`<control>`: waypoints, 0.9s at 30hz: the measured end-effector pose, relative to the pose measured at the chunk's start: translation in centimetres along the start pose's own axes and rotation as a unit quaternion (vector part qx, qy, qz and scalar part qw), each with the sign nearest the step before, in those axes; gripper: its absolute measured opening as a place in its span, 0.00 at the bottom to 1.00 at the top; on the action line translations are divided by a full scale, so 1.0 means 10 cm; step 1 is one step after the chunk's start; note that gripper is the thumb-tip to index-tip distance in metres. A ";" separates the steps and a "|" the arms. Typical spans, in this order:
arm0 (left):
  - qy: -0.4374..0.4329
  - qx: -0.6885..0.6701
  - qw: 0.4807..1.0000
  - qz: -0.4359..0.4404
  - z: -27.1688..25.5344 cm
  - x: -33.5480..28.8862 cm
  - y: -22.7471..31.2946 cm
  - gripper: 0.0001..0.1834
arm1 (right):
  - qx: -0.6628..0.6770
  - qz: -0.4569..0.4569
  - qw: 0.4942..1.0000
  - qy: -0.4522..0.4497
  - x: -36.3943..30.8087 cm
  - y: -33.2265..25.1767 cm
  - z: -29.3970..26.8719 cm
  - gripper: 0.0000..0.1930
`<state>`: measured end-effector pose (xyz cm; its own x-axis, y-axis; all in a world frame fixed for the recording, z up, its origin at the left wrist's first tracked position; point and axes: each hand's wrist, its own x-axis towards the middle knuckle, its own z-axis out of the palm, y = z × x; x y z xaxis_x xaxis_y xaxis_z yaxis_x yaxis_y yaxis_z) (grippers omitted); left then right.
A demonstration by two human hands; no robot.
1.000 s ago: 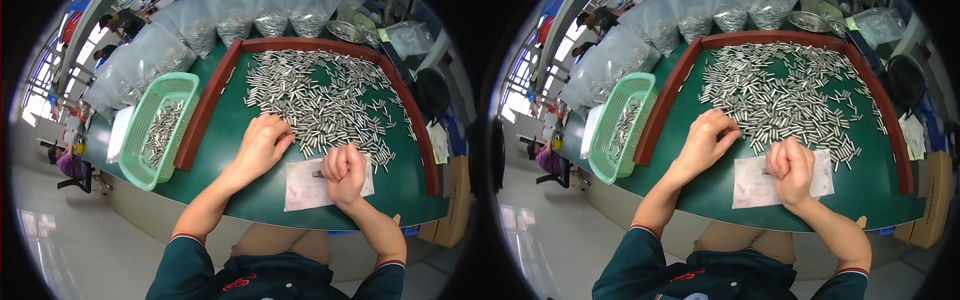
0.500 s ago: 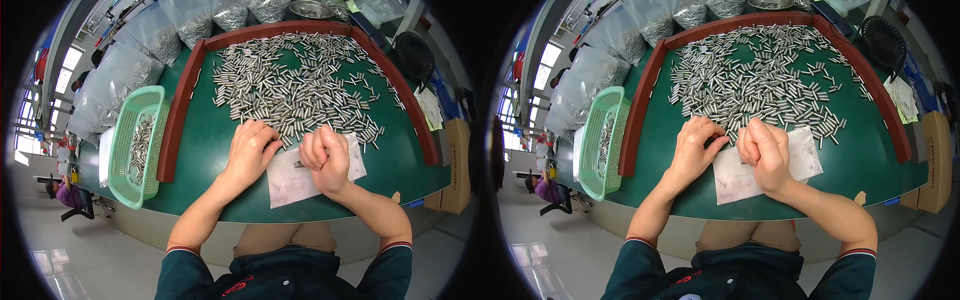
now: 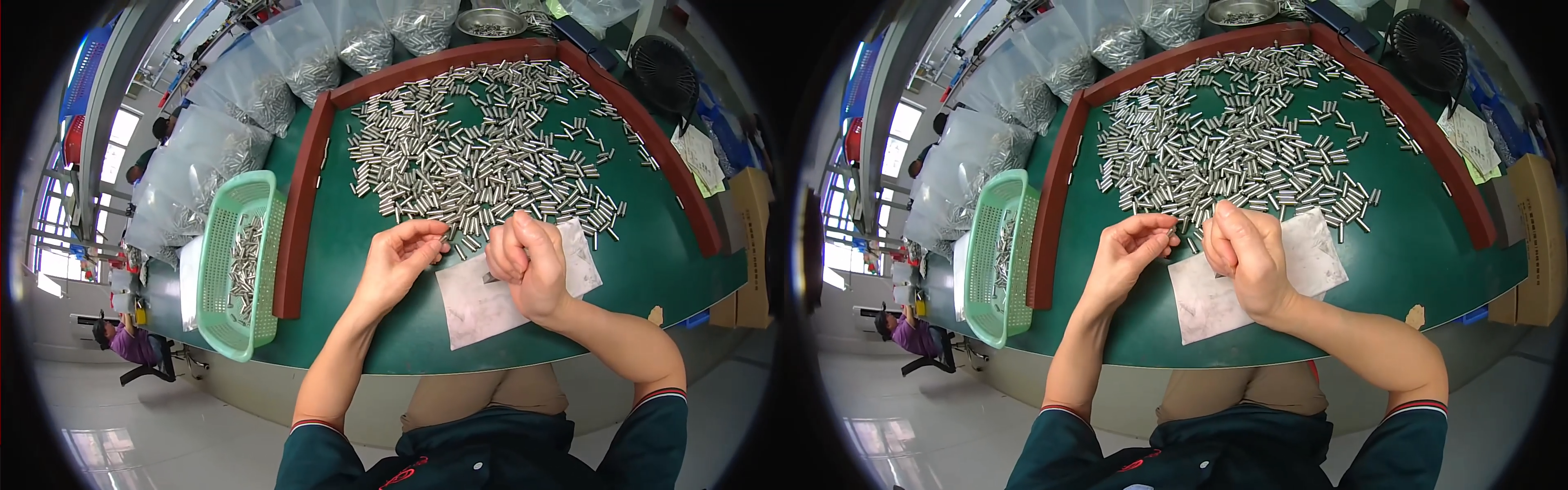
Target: Assembling small metal pins into sleeves using tweezers at a manufacturing workbench.
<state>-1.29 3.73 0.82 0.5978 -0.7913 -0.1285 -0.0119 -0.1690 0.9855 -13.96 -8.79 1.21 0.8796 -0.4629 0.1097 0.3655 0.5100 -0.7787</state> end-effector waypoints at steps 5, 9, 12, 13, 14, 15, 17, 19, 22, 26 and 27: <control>-0.023 -0.031 0.999 -0.023 -0.01 -0.01 0.00 0.09 | 0.006 0.006 1.000 -0.004 0.00 -0.01 0.01 0.22; -0.026 -0.028 0.999 -0.028 -0.01 0.00 -0.01 0.10 | 0.003 0.010 1.000 -0.001 -0.01 -0.02 0.01 0.22; -0.024 -0.021 0.999 -0.034 0.00 -0.01 0.00 0.10 | -0.003 0.010 1.000 0.002 -0.02 -0.02 0.01 0.22; -0.022 -0.018 0.999 -0.033 0.00 -0.01 0.00 0.09 | -0.003 0.010 1.000 0.002 -0.02 -0.02 0.01 0.22; -0.021 -0.016 0.999 -0.033 0.01 -0.02 0.00 0.09 | -0.003 0.008 1.000 0.002 -0.02 -0.01 0.01 0.22; -0.021 -0.016 0.999 -0.035 0.01 -0.02 0.01 0.09 | -0.003 0.008 1.000 0.002 -0.02 -0.01 0.01 0.22; -0.014 -0.021 0.999 -0.036 0.02 -0.04 0.03 0.06 | -0.002 0.010 1.000 0.001 0.00 0.00 0.01 0.22; -0.023 0.057 0.998 -0.012 0.04 -0.10 0.07 0.04 | -0.002 0.011 1.000 -0.002 -0.01 -0.02 0.00 0.22; -0.068 0.215 0.971 0.084 0.09 -0.18 0.18 0.04 | -0.010 -0.019 1.000 0.003 0.01 0.01 0.01 0.22; -0.082 0.303 0.940 0.131 0.19 -0.25 0.13 0.05 | 0.021 -0.008 1.000 0.003 0.00 -0.02 0.02 0.22; -0.087 0.338 0.926 0.146 0.21 -0.24 0.10 0.05 | 0.036 -0.008 0.999 0.001 0.00 -0.02 0.01 0.22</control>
<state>-4.41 4.28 1.89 0.3532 -0.9336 0.0593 -0.6869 -0.2158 0.6940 -14.07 -8.85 1.43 0.8734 -0.4720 0.1201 0.3994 0.5532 -0.7311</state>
